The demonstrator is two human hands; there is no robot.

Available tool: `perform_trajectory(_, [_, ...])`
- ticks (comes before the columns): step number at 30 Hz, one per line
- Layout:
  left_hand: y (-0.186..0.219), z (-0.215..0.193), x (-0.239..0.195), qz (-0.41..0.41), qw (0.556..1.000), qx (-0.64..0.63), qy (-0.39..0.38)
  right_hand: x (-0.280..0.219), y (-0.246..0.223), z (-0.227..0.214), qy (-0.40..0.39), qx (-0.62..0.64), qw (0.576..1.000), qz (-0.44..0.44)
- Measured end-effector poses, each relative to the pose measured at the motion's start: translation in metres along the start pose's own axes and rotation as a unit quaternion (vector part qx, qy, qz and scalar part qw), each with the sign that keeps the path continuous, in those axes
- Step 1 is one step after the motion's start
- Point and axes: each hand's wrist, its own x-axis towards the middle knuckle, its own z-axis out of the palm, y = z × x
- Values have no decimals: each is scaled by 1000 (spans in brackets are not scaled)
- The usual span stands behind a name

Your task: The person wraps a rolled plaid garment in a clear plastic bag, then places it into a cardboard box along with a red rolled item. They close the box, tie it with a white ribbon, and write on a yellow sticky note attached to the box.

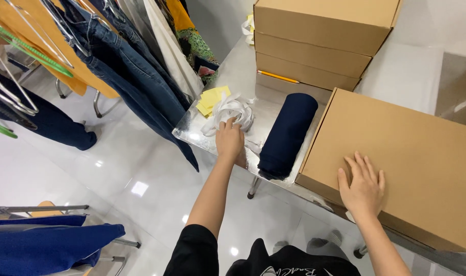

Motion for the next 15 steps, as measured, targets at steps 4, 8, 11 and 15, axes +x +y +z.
perform_trajectory(4, [-8,33,14,0,999,33,-15,1,8,12,11,-21,1000,1])
perform_trajectory(8, [-13,41,21,5,999,34,-34,1,10,15,45,-28,999,-12])
perform_trajectory(11, [-16,38,21,17,999,30,-25,1,11,17,61,-34,997,-21])
perform_trajectory(15, [-7,-12,17,-12,998,-50,24,0,7,13,47,-34,998,-11])
